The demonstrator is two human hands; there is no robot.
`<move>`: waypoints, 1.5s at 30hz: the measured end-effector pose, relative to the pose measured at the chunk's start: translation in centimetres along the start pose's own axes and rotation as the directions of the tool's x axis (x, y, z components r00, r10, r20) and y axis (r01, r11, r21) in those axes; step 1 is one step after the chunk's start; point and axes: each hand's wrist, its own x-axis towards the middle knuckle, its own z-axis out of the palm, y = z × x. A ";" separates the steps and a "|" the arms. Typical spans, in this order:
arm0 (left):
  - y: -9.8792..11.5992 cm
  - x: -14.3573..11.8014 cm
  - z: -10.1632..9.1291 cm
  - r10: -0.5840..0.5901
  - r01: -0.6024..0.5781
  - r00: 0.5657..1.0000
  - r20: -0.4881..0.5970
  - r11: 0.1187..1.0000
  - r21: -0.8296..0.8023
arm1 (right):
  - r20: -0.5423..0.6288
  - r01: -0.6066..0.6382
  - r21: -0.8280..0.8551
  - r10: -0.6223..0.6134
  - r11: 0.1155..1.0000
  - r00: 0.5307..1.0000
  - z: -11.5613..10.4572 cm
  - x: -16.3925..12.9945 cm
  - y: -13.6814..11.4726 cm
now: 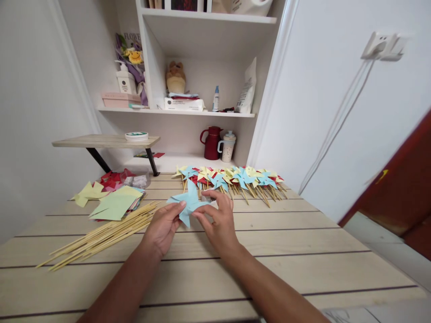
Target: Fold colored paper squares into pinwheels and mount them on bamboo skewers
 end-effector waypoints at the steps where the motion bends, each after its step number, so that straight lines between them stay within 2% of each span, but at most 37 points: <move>1: 0.0 -0.1 0.1 0.004 -0.004 1.000 -0.007 1.000 0.015 | -0.003 -0.033 0.016 0.033 0.999 0.999 0.0 0.1 0.1; 5: -0.2 -0.2 0.2 0.032 -0.030 0.999 -0.018 0.995 0.094 | 0.021 -0.129 0.068 0.128 0.989 0.992 0.0 0.3 0.4; 10: -0.5 0.0 0.1 0.081 -0.081 0.997 0.008 0.986 0.145 | 0.054 -0.185 0.098 0.181 0.978 0.982 0.1 0.3 0.7; 32: -0.8 0.0 0.5 0.101 -0.095 0.995 -0.026 0.978 0.184 | 0.083 -0.208 0.124 0.199 0.970 0.977 0.2 0.5 0.5; 37: -0.5 -0.2 0.9 0.131 -0.121 0.991 -0.036 0.972 0.200 | 0.092 -0.246 0.152 0.234 0.957 0.968 0.2 0.5 0.5; 42: -0.4 -0.1 0.7 0.184 -0.161 0.979 -0.087 0.962 0.222 | 0.073 -0.324 0.256 0.316 0.911 0.946 -0.2 0.8 0.7; 45: -0.3 0.0 0.5 0.195 -0.173 0.978 -0.071 0.956 0.237 | 0.146 -0.478 0.381 0.458 0.792 0.877 -0.3 0.9 1.2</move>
